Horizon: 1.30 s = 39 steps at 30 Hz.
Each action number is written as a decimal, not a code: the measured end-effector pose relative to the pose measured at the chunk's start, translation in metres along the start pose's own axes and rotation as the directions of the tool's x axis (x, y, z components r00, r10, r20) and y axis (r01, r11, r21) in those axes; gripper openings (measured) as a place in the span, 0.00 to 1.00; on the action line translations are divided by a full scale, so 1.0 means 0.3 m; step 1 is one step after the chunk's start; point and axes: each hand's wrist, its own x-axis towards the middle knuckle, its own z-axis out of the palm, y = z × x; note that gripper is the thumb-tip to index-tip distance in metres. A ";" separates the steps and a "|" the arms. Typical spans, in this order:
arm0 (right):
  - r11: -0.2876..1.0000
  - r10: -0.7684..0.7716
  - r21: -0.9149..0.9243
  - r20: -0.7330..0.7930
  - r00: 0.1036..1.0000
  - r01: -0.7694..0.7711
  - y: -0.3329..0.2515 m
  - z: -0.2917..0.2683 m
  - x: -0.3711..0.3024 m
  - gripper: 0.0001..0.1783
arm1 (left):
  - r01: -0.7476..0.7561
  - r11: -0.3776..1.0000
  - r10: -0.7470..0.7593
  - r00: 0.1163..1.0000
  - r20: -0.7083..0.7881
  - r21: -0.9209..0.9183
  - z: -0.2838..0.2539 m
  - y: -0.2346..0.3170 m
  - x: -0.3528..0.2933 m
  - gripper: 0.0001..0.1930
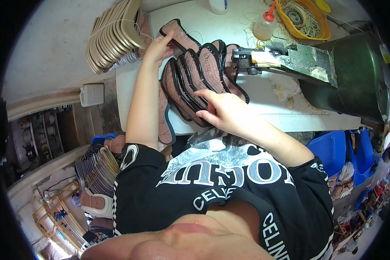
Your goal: Applying adhesive to shoe soles and insoles and stacking them for assembly.
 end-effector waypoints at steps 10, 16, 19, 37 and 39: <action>0.983 0.051 0.182 -0.197 0.979 -0.014 -0.006 -0.016 -0.035 0.15 | -0.745 0.637 0.686 0.664 -0.296 -0.196 0.107 0.231 -0.243 0.12; 0.801 0.251 0.579 -0.097 0.963 -0.150 -0.026 -0.092 -0.084 0.17 | -0.489 0.677 0.580 0.815 -0.010 -0.550 0.162 0.296 -0.545 0.13; 0.534 0.181 0.844 -0.048 0.982 -0.057 -0.027 -0.099 -0.127 0.12 | -0.389 0.749 0.504 0.860 0.081 -0.537 0.230 0.274 -0.614 0.14; 0.329 0.301 0.943 -0.059 0.952 -0.046 0.103 -0.072 -0.306 0.13 | -0.746 0.533 0.775 0.620 0.123 0.400 0.501 0.152 -0.437 0.17; 0.312 0.307 0.948 -0.042 0.951 -0.059 0.113 -0.079 -0.310 0.13 | -0.693 0.594 0.721 0.684 0.110 0.409 0.519 0.186 -0.450 0.18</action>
